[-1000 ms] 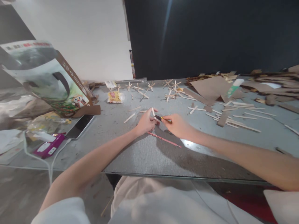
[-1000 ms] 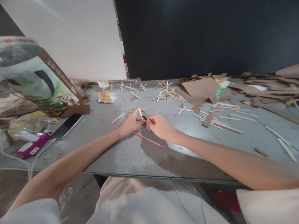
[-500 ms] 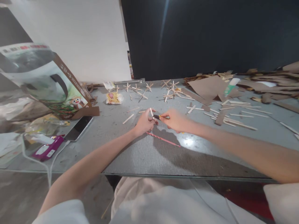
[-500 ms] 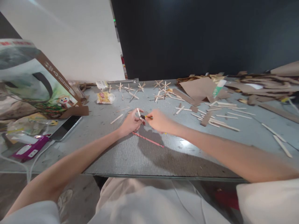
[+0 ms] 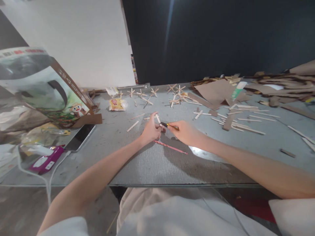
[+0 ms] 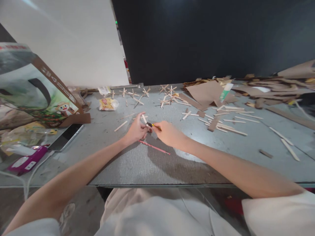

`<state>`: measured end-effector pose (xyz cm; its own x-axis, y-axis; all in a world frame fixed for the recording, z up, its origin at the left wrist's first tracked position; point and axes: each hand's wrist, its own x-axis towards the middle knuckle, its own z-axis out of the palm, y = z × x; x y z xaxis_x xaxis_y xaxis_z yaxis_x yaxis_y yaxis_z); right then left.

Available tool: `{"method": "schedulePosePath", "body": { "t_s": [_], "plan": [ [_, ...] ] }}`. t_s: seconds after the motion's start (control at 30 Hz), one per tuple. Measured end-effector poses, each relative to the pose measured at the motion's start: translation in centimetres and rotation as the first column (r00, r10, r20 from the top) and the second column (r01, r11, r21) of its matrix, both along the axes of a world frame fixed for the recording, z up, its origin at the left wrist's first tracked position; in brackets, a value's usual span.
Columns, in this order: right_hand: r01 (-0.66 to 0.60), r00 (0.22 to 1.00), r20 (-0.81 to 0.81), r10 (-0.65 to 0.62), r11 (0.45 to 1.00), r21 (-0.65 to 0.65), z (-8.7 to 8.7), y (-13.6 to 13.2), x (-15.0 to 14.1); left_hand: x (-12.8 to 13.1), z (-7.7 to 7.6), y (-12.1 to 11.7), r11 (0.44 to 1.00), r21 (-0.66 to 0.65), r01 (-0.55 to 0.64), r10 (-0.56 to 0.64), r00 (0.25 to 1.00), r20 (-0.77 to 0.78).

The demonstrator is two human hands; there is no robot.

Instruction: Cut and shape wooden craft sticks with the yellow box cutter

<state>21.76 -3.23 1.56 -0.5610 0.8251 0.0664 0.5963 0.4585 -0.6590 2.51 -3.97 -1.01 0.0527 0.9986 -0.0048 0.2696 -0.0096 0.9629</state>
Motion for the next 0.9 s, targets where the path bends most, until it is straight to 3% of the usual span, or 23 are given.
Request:
{"method": "schedulePosePath", "body": {
  "t_s": [0.57,0.9],
  "plan": [
    [-0.002,0.995,-0.102,0.008,0.998,0.057,-1.3,0.0,-0.2,-0.9,-0.8,1.3,0.994,0.059,0.091,-0.092,0.996,0.007],
    [0.002,0.982,-0.188,0.011,0.998,0.069,-1.5,-0.2,-0.1,-1.2,-1.2,2.0,0.965,0.181,0.189,-0.176,0.981,-0.086]
  ]
}}
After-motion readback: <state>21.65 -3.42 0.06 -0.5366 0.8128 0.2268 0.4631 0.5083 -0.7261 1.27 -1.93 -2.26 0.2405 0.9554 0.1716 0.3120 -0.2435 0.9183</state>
